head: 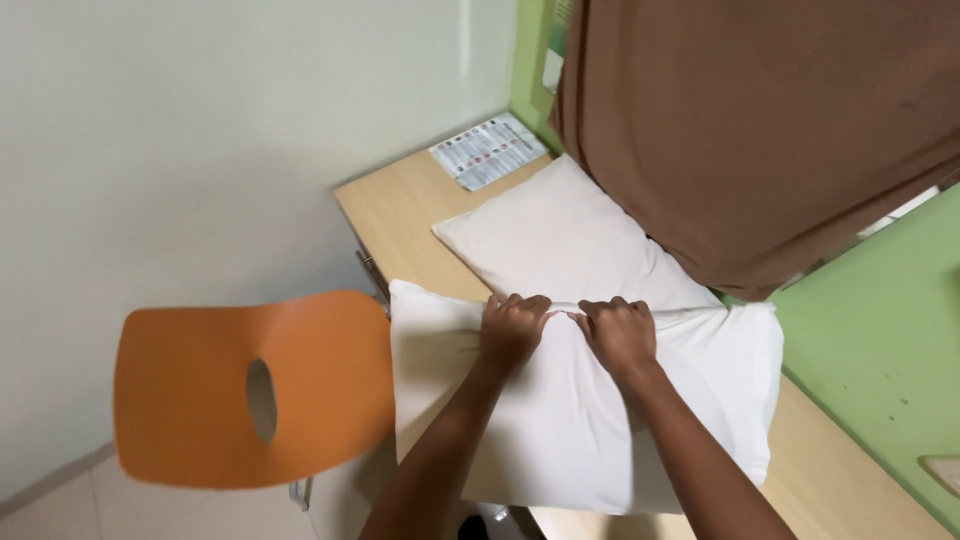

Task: The person folds a white pillow on a bed and places it on a wooden desk. They repeat this with a second pillow. Finally, they pull an orange chair under the desk.

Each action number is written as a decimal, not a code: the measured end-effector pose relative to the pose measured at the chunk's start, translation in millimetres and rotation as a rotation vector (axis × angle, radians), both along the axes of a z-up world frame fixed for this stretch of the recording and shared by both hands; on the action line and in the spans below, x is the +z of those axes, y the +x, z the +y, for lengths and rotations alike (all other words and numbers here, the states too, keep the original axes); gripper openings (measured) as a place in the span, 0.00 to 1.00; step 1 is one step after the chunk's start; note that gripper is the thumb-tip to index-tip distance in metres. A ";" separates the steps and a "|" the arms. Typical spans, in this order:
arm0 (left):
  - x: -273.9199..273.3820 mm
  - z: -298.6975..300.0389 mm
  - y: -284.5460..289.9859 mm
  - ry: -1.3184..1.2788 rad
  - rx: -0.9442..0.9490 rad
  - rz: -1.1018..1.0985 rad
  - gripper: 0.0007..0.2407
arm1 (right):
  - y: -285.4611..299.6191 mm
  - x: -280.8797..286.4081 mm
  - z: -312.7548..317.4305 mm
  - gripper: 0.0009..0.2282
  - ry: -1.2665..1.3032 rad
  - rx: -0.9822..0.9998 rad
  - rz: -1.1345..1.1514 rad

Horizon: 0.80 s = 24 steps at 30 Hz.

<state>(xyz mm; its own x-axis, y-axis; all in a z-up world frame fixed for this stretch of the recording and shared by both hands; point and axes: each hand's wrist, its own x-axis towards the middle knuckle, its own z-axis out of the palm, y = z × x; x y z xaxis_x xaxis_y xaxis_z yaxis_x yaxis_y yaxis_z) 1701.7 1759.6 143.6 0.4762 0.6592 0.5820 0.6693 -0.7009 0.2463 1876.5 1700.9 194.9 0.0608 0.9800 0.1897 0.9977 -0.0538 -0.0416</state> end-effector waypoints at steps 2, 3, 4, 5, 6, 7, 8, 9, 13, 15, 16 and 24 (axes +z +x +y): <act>-7.1 13.8 2.7 -0.020 -0.016 -0.011 0.06 | -1.5 -2.6 2.3 0.12 -0.056 -0.052 0.056; -11.0 19.8 3.4 -0.038 -0.015 -0.022 0.07 | -2.8 -4.2 3.0 0.13 -0.109 -0.087 0.112; -11.0 23.6 2.4 -0.040 -0.018 -0.020 0.07 | -3.7 -4.9 1.6 0.13 -0.111 -0.091 0.114; -11.2 27.1 1.2 -0.142 -0.015 0.013 0.07 | -4.8 -5.7 0.0 0.17 -0.053 -0.016 0.114; -12.6 29.1 -0.7 -0.248 -0.013 0.045 0.08 | -6.9 -7.2 -3.5 0.22 0.000 0.056 0.113; -23.9 29.0 -3.3 -0.253 -0.019 0.047 0.08 | -7.4 -8.8 -4.0 0.22 -0.005 0.050 0.114; -34.5 29.2 -7.1 -0.216 -0.042 -0.065 0.09 | -8.6 -10.1 -3.4 0.26 -0.077 0.040 0.069; -44.7 28.9 -11.2 -0.178 -0.063 -0.177 0.10 | -9.9 -11.0 -3.2 0.30 -0.149 0.029 0.024; -42.6 7.9 -39.6 -0.225 -0.012 -0.170 0.16 | -1.6 -21.0 7.1 0.30 -0.177 0.000 0.037; -40.2 2.8 -50.9 -0.230 0.044 -0.164 0.21 | 1.1 -29.7 17.8 0.30 -0.144 -0.017 0.060; -41.9 2.6 -52.8 -0.234 0.054 -0.163 0.21 | 0.7 -33.4 22.0 0.30 -0.149 -0.007 0.061; -65.0 22.7 -52.6 -0.183 0.106 -0.191 0.23 | 2.9 -65.6 57.9 0.29 -0.190 -0.036 -0.001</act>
<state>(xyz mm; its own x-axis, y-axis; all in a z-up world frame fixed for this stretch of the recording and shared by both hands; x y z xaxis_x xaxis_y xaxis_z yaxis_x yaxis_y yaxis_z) 1649.1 1782.3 78.5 0.2923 0.8018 0.5212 0.6661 -0.5618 0.4907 1879.4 1758.8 129.3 0.0968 0.9953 0.0012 0.9950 -0.0967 -0.0266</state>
